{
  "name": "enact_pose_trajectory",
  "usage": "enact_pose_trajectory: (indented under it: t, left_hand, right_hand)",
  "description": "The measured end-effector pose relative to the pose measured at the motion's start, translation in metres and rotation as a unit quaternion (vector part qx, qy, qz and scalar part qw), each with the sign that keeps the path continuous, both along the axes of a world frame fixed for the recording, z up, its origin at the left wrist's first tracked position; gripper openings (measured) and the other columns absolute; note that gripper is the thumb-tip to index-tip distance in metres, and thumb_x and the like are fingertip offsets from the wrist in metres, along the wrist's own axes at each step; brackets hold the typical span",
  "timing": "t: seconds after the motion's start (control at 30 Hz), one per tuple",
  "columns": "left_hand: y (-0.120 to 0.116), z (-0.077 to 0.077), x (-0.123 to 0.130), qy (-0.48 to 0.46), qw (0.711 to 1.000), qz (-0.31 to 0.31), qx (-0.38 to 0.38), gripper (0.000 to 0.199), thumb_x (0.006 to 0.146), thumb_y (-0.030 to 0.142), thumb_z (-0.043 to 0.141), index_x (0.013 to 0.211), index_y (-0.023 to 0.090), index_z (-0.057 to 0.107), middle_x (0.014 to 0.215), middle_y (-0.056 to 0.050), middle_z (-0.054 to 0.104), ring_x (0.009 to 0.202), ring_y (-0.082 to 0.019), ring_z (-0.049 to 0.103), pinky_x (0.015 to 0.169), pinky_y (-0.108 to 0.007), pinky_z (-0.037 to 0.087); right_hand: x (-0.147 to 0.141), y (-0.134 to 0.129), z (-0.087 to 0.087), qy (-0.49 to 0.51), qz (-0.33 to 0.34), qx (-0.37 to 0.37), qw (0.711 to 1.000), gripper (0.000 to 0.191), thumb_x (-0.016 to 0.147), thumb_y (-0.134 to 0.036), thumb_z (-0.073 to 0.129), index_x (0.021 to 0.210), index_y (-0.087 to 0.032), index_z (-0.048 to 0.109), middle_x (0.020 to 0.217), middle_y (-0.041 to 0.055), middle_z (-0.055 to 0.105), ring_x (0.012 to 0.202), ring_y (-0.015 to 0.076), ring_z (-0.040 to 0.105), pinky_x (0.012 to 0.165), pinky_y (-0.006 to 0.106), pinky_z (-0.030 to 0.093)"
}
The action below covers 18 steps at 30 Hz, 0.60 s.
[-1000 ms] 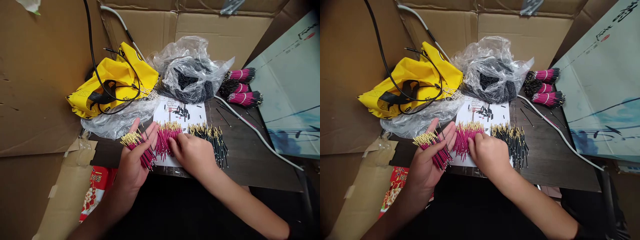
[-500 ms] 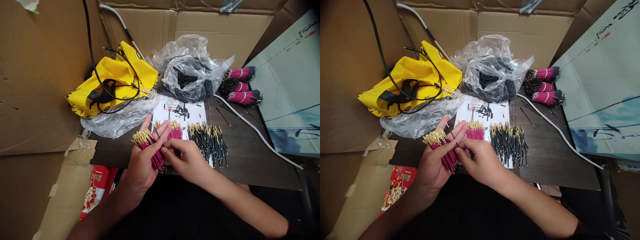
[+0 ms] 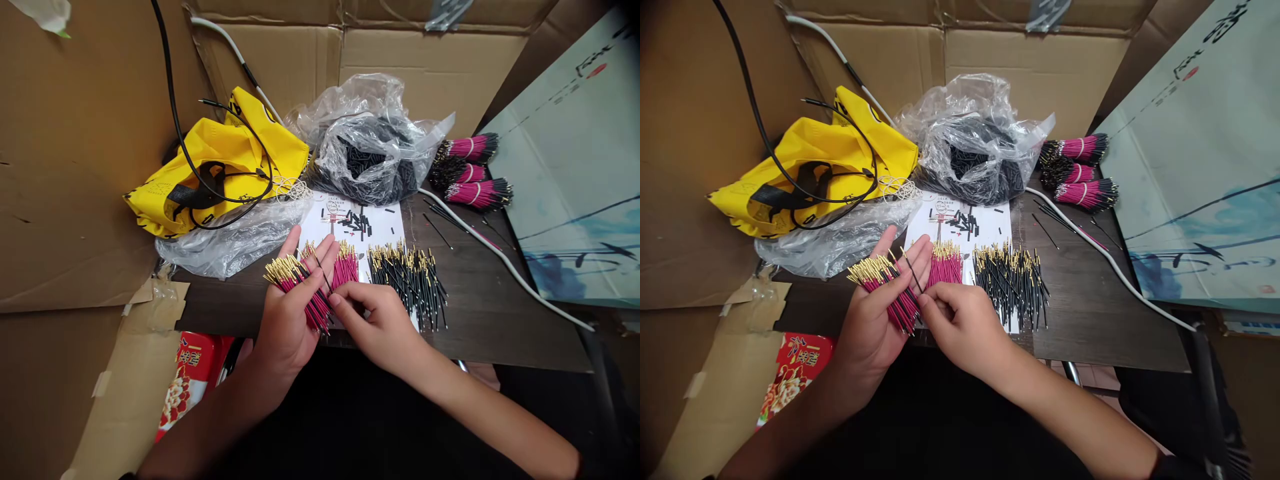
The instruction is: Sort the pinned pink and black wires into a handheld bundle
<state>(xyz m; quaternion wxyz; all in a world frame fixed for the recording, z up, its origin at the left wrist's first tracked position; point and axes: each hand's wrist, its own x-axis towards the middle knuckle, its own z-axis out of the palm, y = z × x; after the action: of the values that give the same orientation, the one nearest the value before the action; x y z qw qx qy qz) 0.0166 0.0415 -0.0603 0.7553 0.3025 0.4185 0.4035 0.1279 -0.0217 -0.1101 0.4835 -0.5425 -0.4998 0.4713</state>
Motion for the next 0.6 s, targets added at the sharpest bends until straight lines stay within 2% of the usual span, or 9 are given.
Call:
enact_pose_trajectory:
  t: [0.1, 0.27, 0.47, 0.6]
  left_hand:
    - [0.001, -0.001, 0.002, 0.008, 1.000, 0.005, 0.013, 0.079, 0.091, 0.006, 0.059, 0.158, 0.031, 0.023, 0.137, -0.012, 0.064, 0.140, -0.025, 0.046, 0.121, -0.045, 0.034]
    - [0.002, -0.001, 0.006, 0.032, 0.999, 0.019, 0.014, 0.076, 0.090, 0.006, 0.059, 0.155, 0.031, 0.029, 0.139, -0.011, 0.062, 0.140, -0.025, 0.047, 0.122, -0.045, 0.032]
    - [0.009, 0.001, 0.004, 0.036, 0.997, 0.038, 0.054, 0.073, 0.091, 0.005, 0.056, 0.155, 0.026, 0.028, 0.134, -0.012, 0.065, 0.133, -0.021, 0.055, 0.119, -0.038, 0.038]
    - [0.017, 0.004, 0.001, 0.038, 0.995, 0.036, 0.087, 0.074, 0.091, 0.003, 0.054, 0.156, 0.024, 0.027, 0.137, -0.012, 0.063, 0.135, -0.020, 0.053, 0.118, -0.035, 0.039]
  right_hand:
    - [-0.003, -0.003, -0.001, -0.050, -0.015, 0.029, 0.998, 0.027, 0.100, -0.029, 0.050, 0.077, -0.018, 0.058, 0.067, -0.0031, 0.054, 0.061, 0.0088, 0.046, 0.060, 0.027, 0.034]
    - [-0.003, -0.003, -0.003, -0.092, -0.007, 0.030, 0.995, 0.026, 0.101, -0.029, 0.047, 0.077, -0.019, 0.049, 0.069, -0.0023, 0.052, 0.062, 0.0101, 0.044, 0.060, 0.029, 0.031]
    - [0.002, -0.005, -0.002, -0.098, 0.016, 0.024, 0.995, 0.024, 0.101, -0.029, 0.045, 0.079, -0.020, 0.046, 0.072, -0.0018, 0.052, 0.064, 0.0109, 0.044, 0.060, 0.029, 0.030]
    - [0.005, -0.012, 0.000, -0.100, 0.017, 0.015, 0.995, 0.022, 0.100, -0.029, 0.046, 0.080, -0.019, 0.048, 0.070, -0.0020, 0.050, 0.062, 0.0110, 0.042, 0.059, 0.029, 0.028]
